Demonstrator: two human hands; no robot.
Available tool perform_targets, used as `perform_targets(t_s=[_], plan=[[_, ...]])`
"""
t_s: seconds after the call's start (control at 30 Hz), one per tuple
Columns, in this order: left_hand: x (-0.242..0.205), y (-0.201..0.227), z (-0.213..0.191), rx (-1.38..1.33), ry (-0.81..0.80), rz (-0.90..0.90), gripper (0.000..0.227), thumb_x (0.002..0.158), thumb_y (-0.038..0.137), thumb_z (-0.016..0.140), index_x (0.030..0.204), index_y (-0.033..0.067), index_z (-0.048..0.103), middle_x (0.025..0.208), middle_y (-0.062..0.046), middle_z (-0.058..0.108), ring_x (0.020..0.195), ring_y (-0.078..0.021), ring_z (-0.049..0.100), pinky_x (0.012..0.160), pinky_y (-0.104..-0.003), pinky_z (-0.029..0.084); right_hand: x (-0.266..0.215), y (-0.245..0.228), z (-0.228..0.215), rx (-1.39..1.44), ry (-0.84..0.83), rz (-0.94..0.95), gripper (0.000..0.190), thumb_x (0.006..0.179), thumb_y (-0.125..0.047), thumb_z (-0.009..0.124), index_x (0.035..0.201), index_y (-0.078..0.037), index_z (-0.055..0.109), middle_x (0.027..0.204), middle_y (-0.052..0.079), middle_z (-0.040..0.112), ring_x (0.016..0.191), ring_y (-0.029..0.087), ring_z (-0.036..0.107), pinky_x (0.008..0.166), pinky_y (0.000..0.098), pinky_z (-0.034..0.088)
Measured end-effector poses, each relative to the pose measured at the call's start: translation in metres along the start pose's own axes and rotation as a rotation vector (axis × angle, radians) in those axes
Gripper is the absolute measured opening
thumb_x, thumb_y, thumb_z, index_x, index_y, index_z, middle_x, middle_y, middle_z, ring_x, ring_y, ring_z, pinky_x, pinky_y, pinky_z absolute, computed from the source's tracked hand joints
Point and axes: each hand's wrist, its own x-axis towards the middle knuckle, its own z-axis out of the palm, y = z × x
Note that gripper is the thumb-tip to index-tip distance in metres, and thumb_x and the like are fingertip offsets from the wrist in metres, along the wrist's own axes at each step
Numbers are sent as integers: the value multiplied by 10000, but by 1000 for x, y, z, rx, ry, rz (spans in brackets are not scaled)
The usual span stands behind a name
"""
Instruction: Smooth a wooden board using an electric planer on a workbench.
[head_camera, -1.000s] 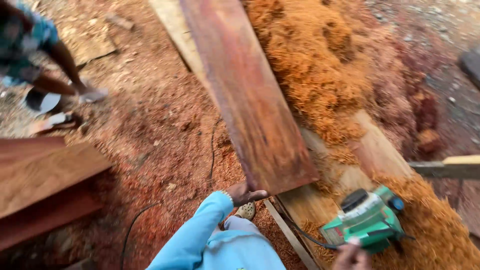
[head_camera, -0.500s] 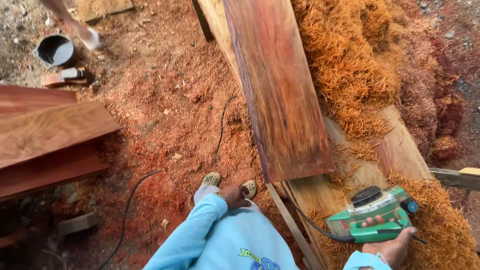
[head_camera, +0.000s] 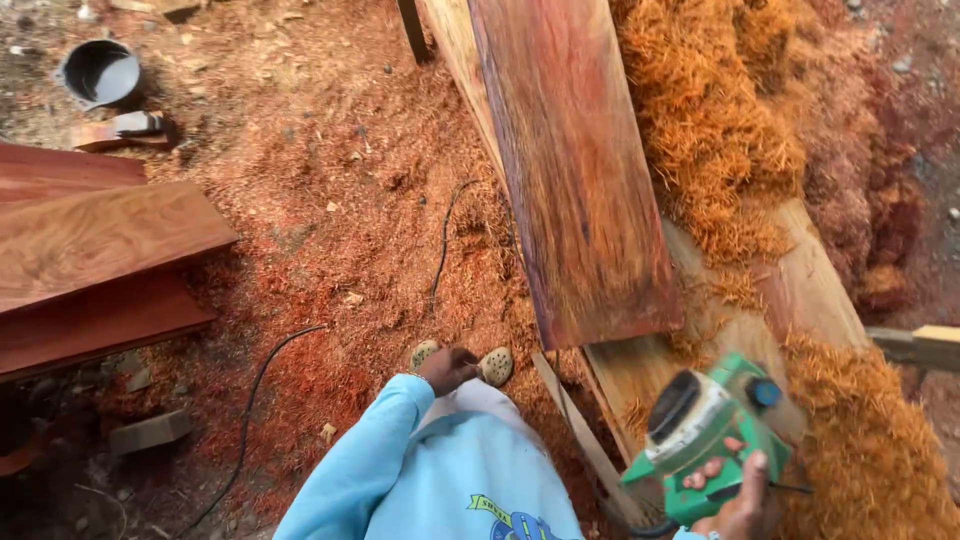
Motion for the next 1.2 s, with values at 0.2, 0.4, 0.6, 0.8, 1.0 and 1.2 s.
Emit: perform_targets(t_s=[0.2,0.4,0.6,0.8,1.0,1.2], plan=[[-7,-32,-10,33,-17,-103,447,917,403,706,1216,70,710,1155,-148,760,1063,-299,721,941,-407,554,-75,8,26,-212,-291,-68,477,1018,-374,562,1244,46,574,728,98,557,589,196,521,535,358,447],[-39,-81,-18,35,-7,-202,444,917,404,693,1212,74,719,1143,-149,769,1061,-286,734,948,-398,568,-109,3,81,-349,-578,-139,514,1012,-381,497,1315,29,564,813,109,661,647,169,601,564,321,507],[-77,-77,-35,3,57,-289,444,916,396,684,1219,73,721,1097,-142,780,1000,-277,745,913,-403,571,-108,7,105,-474,-631,-115,518,1002,-387,525,1333,6,594,815,103,666,640,150,598,562,318,507],[-75,-78,-21,-119,114,-356,450,911,384,689,1217,55,725,1069,-147,798,950,-279,774,886,-399,599,-98,11,105,-459,-671,-78,503,986,-372,576,1335,-9,591,853,95,680,662,144,610,591,308,519],[-68,-75,-3,-64,224,-229,433,911,385,724,1200,64,754,1113,-139,764,974,-234,716,889,-371,552,-92,7,114,-434,-705,-83,503,988,-382,595,1321,-6,590,869,86,672,675,142,607,617,299,518],[-75,-56,-12,-257,175,-336,407,933,333,697,1202,29,729,956,-131,782,787,-201,707,760,-350,576,-85,1,130,-475,-709,-101,484,989,-388,589,1289,-8,597,860,74,672,667,138,610,619,296,525]])
